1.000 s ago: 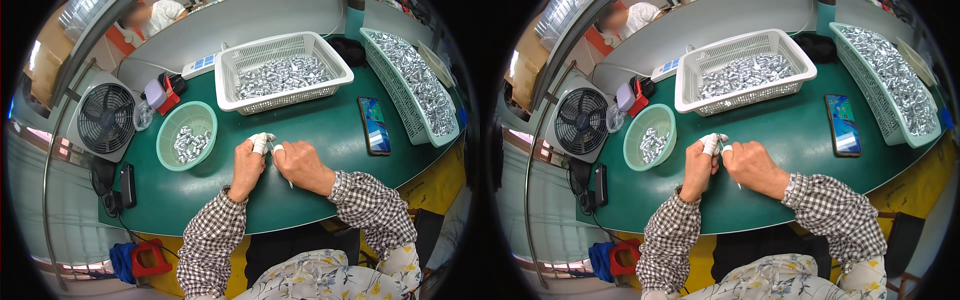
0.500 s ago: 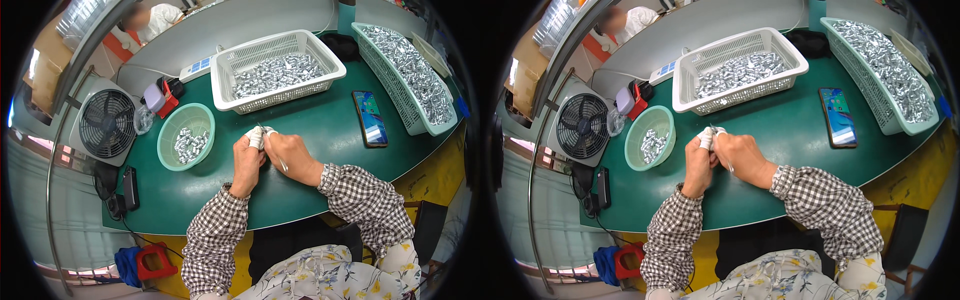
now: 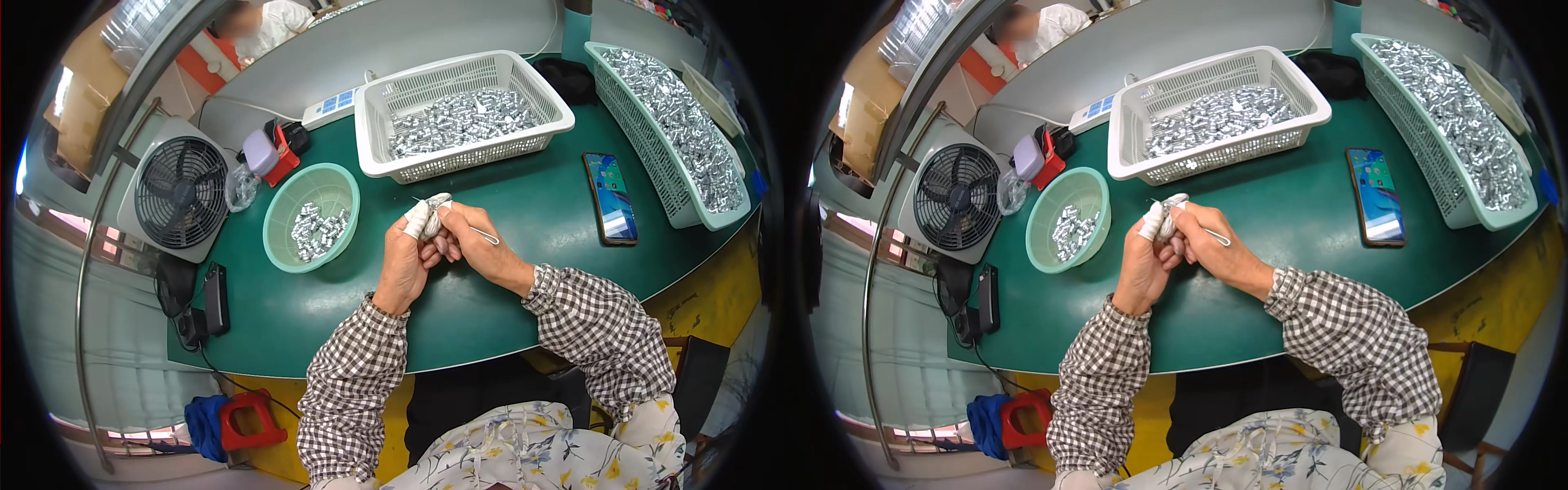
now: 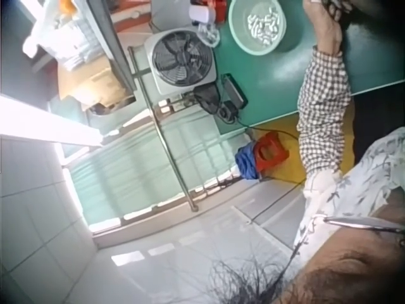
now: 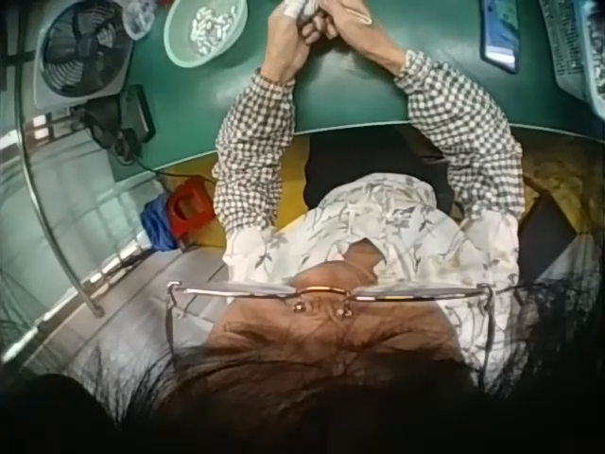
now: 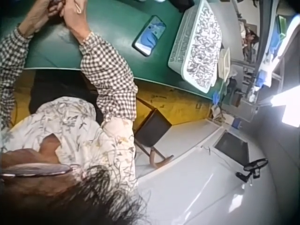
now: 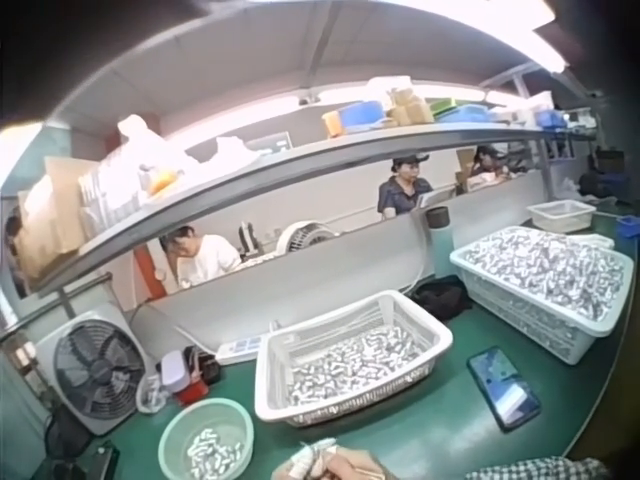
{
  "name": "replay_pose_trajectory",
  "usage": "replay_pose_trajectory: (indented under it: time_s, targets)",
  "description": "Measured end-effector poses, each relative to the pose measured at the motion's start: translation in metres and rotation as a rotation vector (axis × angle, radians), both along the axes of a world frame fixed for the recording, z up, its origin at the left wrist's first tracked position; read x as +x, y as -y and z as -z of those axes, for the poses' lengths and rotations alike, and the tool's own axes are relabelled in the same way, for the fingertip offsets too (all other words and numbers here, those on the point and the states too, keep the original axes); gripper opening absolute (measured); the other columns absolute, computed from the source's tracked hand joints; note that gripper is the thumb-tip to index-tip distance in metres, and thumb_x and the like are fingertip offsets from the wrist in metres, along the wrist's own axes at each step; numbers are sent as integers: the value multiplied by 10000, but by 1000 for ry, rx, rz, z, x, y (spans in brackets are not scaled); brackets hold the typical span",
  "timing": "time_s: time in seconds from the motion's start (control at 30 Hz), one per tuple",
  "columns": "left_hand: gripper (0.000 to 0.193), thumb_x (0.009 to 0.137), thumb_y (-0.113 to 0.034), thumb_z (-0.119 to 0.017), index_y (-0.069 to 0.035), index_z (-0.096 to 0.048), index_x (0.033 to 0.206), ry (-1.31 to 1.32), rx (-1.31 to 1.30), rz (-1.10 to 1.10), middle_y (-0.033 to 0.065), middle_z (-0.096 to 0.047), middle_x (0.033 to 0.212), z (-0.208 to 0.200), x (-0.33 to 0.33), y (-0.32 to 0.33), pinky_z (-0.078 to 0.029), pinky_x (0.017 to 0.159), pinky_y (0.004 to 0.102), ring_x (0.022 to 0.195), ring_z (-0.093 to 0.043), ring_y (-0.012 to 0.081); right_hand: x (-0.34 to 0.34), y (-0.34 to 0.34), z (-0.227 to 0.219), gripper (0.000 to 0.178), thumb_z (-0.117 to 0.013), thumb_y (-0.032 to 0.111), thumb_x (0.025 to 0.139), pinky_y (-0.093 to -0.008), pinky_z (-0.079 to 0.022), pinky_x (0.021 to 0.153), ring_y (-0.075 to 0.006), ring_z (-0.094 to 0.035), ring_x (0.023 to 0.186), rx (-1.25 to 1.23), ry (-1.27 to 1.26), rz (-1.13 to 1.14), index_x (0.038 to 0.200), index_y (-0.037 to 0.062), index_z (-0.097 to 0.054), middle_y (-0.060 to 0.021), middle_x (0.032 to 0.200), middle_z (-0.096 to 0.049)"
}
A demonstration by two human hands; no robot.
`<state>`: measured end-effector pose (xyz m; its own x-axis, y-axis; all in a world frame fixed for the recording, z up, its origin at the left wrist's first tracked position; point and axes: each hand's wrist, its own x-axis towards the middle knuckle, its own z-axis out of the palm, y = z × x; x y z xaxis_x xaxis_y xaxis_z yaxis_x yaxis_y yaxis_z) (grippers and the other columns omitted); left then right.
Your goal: Picking small metal screws or bolts and joining them with plastic components at a manual workstation.
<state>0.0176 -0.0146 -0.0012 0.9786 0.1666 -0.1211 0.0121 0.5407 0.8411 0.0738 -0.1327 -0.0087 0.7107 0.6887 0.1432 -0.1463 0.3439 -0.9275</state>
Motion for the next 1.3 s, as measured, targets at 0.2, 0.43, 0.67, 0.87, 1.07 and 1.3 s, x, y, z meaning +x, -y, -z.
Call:
replay_pose_trajectory:
  time_s: [0.2, 0.43, 0.67, 0.87, 1.07, 1.3]
  targets:
    - [292, 943, -287, -438, -28, -567, 983, -38, 186, -10, -37, -484, 648, 8, 2, -7, -259, 398, 157, 462, -325, 21, 2, 0, 9, 169, -456, 82, 887, -309, -430, 467, -250, -552, 524, -437, 1240, 429, 732, 16, -473, -130, 614, -538]
    - [277, 940, -270, -448, -26, -551, 1023, 22, 25, 28, -16, -494, 656, 6, 1, -2, -297, 398, 167, 483, -380, 38, -3, 7, -3, 222, -469, 149, 907, -297, -431, 448, -210, -550, 496, -355, 902, 306, 752, -9, -488, -113, 623, -561]
    - [311, 945, -294, -427, -25, -514, 1074, 97, -114, 85, 9, -510, 685, 11, 1, -6, -343, 400, 175, 515, -430, 53, 5, 4, -7, 280, -465, 212, 926, -254, -440, 434, -106, -500, 478, 45, -144, -60, 802, -32, -524, -76, 635, -560]
    - [317, 946, -287, -424, -18, -513, 1089, 97, -220, 69, 41, -549, 729, 15, 3, -11, -364, 409, 191, 540, -464, 71, 6, 6, -10, 273, -421, 206, 936, -232, -456, 470, -96, -487, 488, 93, -260, -168, 828, -24, -521, -62, 639, -536]
    - [346, 949, -319, -409, -13, -507, 1076, 30, -71, 178, 12, -493, 663, 8, 2, -10, -341, 402, 180, 524, -437, 64, 3, 7, -4, 286, -415, 205, 942, -247, -460, 475, -99, -494, 490, -28, -162, -89, 844, -43, -517, -60, 641, -544]
    - [297, 947, -295, -427, -21, -538, 967, -38, -73, 20, -14, -491, 656, 12, 2, -12, -312, 405, 186, 501, -408, 52, -4, 6, 4, 131, -482, 60, 830, -322, -464, 481, -207, -552, 560, -553, 1408, 350, 721, 5, -433, -113, 656, -516]
